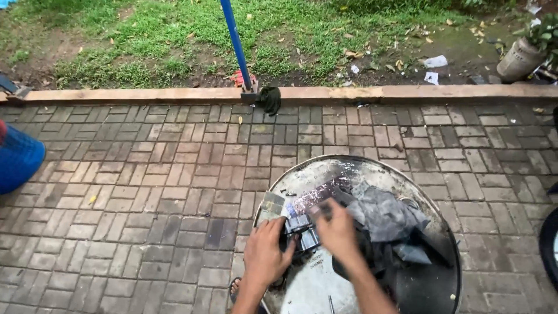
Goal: Cleaning a complex metal automotive component using a cloth to remove grease and debris.
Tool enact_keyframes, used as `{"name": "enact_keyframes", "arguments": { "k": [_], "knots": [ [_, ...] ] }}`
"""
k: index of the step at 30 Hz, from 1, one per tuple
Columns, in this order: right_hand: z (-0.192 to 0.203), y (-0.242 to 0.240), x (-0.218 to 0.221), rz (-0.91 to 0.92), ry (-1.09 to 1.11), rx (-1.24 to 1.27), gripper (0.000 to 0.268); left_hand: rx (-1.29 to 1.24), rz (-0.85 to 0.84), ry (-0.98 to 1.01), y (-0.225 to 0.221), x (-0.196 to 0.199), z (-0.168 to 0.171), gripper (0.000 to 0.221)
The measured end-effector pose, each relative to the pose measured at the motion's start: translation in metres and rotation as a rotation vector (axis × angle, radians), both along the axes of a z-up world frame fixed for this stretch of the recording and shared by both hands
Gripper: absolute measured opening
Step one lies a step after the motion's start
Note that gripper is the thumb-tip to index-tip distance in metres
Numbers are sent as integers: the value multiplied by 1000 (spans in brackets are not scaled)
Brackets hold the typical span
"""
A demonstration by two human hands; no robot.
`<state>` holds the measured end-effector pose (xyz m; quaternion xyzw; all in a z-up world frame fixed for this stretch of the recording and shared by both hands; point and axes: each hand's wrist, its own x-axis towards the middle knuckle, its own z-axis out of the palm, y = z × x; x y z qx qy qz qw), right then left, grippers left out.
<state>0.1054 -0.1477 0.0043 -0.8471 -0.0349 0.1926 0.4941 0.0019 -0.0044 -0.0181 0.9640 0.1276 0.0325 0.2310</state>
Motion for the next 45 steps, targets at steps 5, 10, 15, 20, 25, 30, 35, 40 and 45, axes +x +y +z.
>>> {"name": "enact_keyframes", "arguments": {
  "k": [5, 10, 15, 20, 25, 30, 35, 40, 45],
  "knots": [
    [-11, 6, -7, 124, -236, -184, 35, -28, 9, 42, -2, 0, 11, 61],
    [4, 16, -18, 88, -316, -207, 28, 7, -12, -11, 0, 0, 9, 60],
    [4, 20, -14, 135, -311, -114, 25, 5, 8, 23, 2, 6, -2, 62],
    [23, 6, 1, 269, -168, -202, 25, -34, 18, 35, -1, 1, 5, 63],
    [22, 5, 15, 464, -231, -65, 32, 22, -17, 12, 1, 1, -3, 64],
    [26, -3, 31, 581, -170, -275, 32, 7, 2, 69, -1, 2, -4, 66],
    [12, -2, 33, 696, -463, -63, 31, 29, -33, 4, 0, 6, 7, 63],
    [30, 10, 26, 642, -194, -73, 32, -4, -18, 17, -1, 1, 10, 60],
    [54, 2, 28, 640, -14, -281, 47, -4, -18, -50, -1, 0, 1, 60]
  ]
}}
